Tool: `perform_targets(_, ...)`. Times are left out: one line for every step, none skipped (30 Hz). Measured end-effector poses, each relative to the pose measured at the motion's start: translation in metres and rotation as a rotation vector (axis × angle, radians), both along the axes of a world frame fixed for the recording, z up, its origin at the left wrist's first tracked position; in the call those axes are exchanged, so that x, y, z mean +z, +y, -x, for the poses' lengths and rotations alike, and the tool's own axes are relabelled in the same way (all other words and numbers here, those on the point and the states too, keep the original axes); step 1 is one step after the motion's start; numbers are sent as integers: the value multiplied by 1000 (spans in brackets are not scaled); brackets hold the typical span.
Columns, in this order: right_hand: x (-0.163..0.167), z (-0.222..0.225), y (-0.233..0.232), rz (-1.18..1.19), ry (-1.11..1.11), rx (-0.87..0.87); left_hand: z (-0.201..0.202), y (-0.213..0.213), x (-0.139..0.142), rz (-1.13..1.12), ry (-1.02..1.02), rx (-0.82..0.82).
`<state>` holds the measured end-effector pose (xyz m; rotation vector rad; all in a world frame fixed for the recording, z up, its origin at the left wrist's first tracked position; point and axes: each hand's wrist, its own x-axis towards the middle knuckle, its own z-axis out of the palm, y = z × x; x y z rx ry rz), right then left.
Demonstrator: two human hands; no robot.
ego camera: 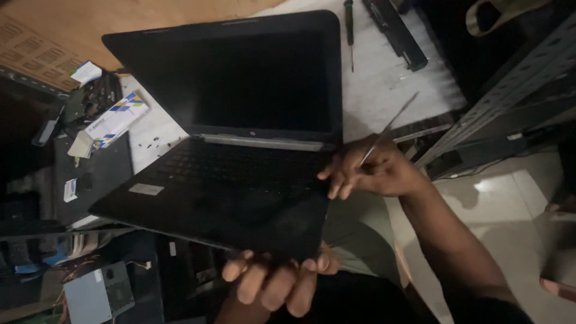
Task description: The person uses a screwdriver to remove screws from the bottom of a laptop, then flips it over and uses the screwdriver to pry open the casing along the edges. The laptop is rotated and repositioned multiple times while the casing is worked loose.
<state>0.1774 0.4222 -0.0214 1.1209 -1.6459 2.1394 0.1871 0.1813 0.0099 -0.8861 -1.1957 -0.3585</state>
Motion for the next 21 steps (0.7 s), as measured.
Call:
perform_targets(2,1,0,15,-35,16,-1,-1,0,-7,-3,11)
perform_targets(5,2,0,-40,-147,79,-2,-2,0,-9,-8,18)
perform_targets(10,5,2,-93,-260,138,-3,-3,0,17,-5,24)
perform_targets(15,7,5,-143,-377,197,-4,-5,0,47,-5,30)
perform_targets(20,11,7,-203,-376,245,-4,-5,0,81,-11,36)
perform_targets(26,18,9,-261,-377,294,-5,-6,0,57,7,19)
perform_targets(32,23,10,-325,-373,343,-4,-5,-1,27,30,5)
perform_targets(38,26,10,-362,-425,366,-4,-5,-2,-10,63,-8)
perform_targets(43,29,11,-402,-475,387,-4,-6,-2,21,40,2)
perform_targets(47,32,11,-442,-527,411,-5,-7,-2,52,14,15)
perform_targets(49,34,12,-477,-511,407,-7,-8,-1,85,-19,28)
perform_targets(50,35,13,-508,-500,404,-8,-9,-1,79,-13,21)
perform_targets(49,34,13,-536,-490,400,-8,-10,-1,75,-7,12)
perform_targets(46,29,13,-494,-389,334,-8,-10,0,70,3,2)
perform_targets(42,24,14,-456,-282,266,-8,-9,0,59,-12,1)
perform_targets(36,19,14,-421,-169,202,-8,-8,0,46,-22,3)
perform_targets(29,12,12,-315,-71,94,-8,-7,0,33,-33,9)
perform_targets(21,2,8,-205,24,-12,-8,-4,-1,4,-23,6)
perform_targets(12,-8,2,-91,116,-118,-7,-1,-1,-23,-14,3)
perform_targets(2,-17,-6,-84,135,-238,-6,2,-1,-47,-7,0)
perform_targets(-7,-25,-14,-77,154,-360,-4,4,-1,-79,21,3)
